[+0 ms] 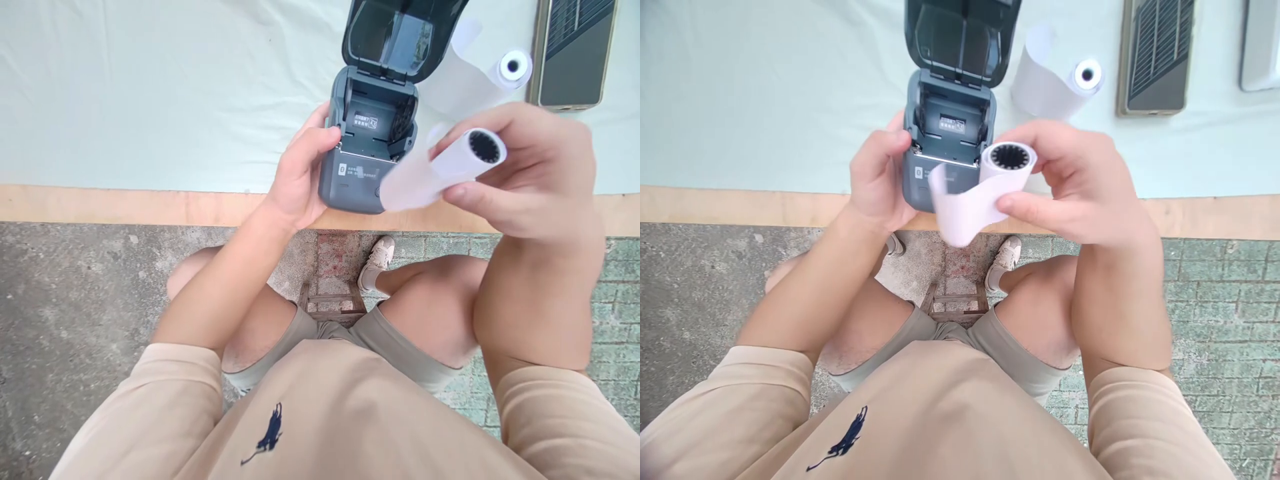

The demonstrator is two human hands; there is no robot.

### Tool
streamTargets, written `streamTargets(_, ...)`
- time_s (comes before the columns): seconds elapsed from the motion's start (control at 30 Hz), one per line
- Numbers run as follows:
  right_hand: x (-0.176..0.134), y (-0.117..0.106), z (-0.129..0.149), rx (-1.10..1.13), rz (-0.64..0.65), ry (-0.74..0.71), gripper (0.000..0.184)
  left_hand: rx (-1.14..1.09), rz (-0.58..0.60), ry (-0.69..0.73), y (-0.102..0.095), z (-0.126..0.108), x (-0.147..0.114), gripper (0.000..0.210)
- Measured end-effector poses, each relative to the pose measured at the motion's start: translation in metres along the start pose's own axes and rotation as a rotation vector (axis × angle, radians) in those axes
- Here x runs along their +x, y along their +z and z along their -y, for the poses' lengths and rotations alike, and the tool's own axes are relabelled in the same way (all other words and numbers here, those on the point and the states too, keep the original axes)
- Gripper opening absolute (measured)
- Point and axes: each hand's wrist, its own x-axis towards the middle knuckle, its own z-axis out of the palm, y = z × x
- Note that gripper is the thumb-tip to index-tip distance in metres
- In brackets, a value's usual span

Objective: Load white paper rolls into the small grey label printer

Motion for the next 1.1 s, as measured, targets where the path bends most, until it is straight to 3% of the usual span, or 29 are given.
streamTargets(0.07,0.004,0.004,0.009,0.019,0.086,0.014,0.029,-0.018,0.005,0.006,0.002,0.0,-0.001,0.018)
streamTargets(0.13,0.011,0.01,0.014,-0.041,0.092,0.015,0.028,-0.013,-0.018,0.024,0.006,0.0,-0.003,0.018)
streamTargets(0.3,0.036,0.02,0.02,-0.575,0.007,-0.033,0.029,0.017,-0.041,0.029,0.014,-0.002,-0.007,0.021)
streamTargets(0.43,0.051,0.025,0.027,-0.842,0.061,0.125,0.028,-0.101,-0.011,0.022,0.016,-0.004,-0.009,0.023)
streamTargets(0.53,0.055,0.028,0.033,-0.88,0.123,0.23,0.023,-0.082,-0.008,0.024,0.014,-0.004,-0.009,0.024)
streamTargets(0.63,0.054,0.028,0.035,-0.893,0.11,0.229,0.027,0.006,-0.028,0.028,0.011,-0.002,-0.008,0.025)
streamTargets(0.77,0.051,0.018,0.04,-0.738,-0.123,0.038,0.029,0.051,0.012,0.028,0.005,0.0,-0.006,0.023)
streamTargets(0.83,0.052,0.012,0.044,-0.645,-0.208,0.022,0.027,0.065,0.034,0.032,0.004,0.001,-0.005,0.027)
streamTargets(1.0,0.056,0.014,0.045,-0.741,0.014,0.139,0.035,0.015,-0.014,0.025,0.002,0.001,-0.006,0.025)
streamTargets(1.1,0.056,0.024,0.038,-0.843,0.045,0.229,0.028,0.004,-0.031,0.016,0.003,0.001,-0.006,0.026)
